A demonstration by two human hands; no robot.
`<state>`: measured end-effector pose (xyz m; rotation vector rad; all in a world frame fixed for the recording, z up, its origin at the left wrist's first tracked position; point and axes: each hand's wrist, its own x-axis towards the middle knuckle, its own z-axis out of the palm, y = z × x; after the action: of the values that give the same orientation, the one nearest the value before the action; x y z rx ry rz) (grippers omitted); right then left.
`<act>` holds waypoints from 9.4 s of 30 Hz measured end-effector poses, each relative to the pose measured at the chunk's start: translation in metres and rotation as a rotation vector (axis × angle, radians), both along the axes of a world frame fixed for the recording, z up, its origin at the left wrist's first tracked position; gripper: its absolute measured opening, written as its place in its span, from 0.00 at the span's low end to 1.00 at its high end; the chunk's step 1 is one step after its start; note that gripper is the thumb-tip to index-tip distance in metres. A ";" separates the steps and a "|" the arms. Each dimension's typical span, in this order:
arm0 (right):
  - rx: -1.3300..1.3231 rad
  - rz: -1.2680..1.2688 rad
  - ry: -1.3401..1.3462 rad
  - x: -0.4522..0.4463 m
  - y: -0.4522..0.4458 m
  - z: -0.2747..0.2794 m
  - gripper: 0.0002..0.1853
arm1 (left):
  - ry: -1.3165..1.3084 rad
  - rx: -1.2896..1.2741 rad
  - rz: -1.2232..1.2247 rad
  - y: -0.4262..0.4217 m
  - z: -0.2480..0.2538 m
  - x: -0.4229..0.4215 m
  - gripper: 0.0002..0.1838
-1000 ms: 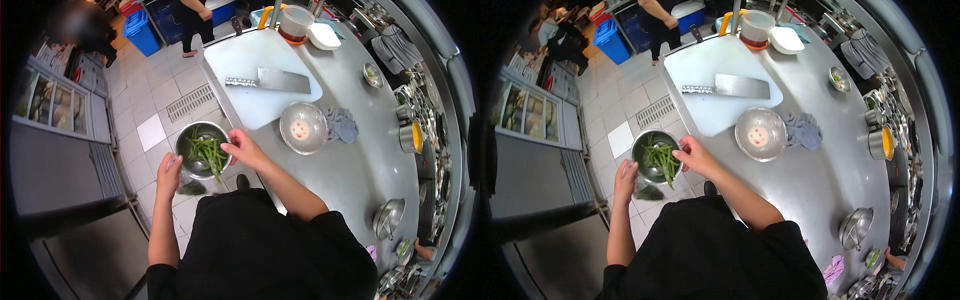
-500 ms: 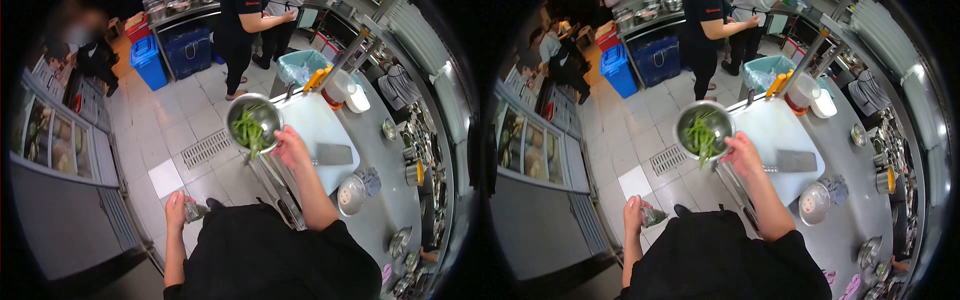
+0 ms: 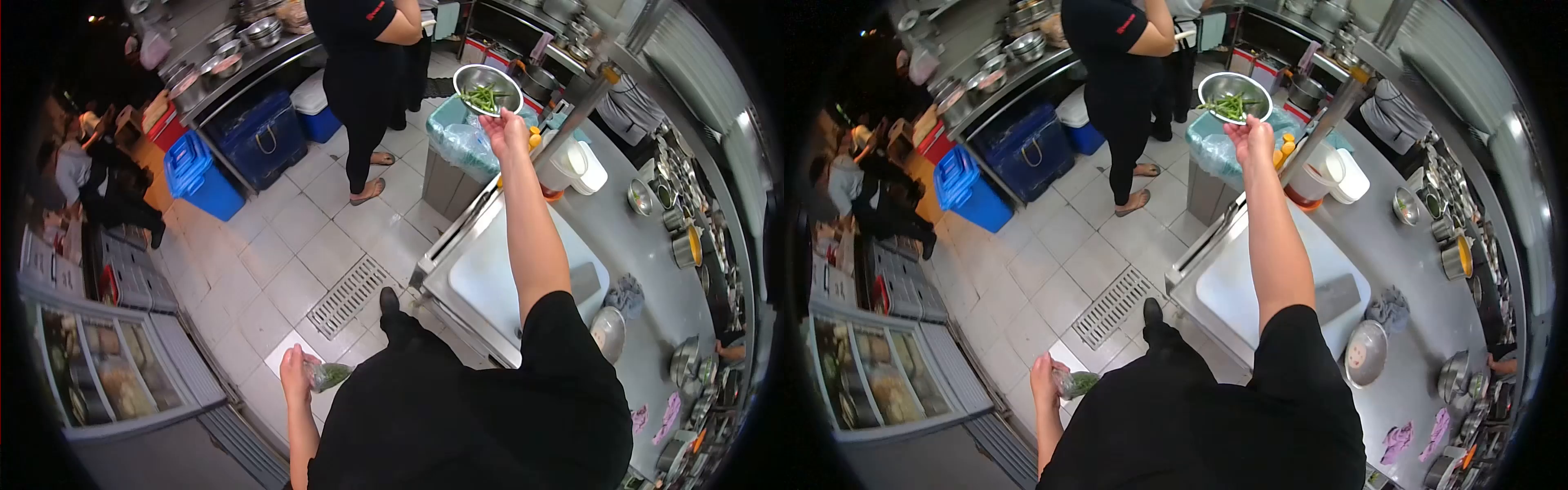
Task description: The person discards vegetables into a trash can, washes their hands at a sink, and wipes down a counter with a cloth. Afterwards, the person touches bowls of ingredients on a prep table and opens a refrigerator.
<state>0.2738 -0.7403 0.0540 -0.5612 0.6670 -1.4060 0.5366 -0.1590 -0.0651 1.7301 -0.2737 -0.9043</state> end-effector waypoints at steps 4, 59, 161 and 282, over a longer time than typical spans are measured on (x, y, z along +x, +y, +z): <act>0.011 -0.150 0.017 0.012 -0.109 -0.040 0.07 | 0.061 0.047 0.036 -0.060 -0.030 0.028 0.18; 0.203 -0.835 0.748 -0.172 0.440 0.014 0.08 | 0.135 -0.081 -0.918 -0.210 -0.059 0.049 0.19; 0.297 1.510 0.622 0.751 0.706 -0.181 0.15 | -0.646 -0.117 1.380 0.614 0.101 0.631 0.30; 0.436 1.501 1.120 0.452 0.368 -0.206 0.21 | -0.187 0.027 0.526 0.241 0.041 0.621 0.16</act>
<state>0.7254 -0.3727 -0.1515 -1.1294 1.0043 0.5580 1.1574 0.0822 -0.0237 1.7915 0.0755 -0.3649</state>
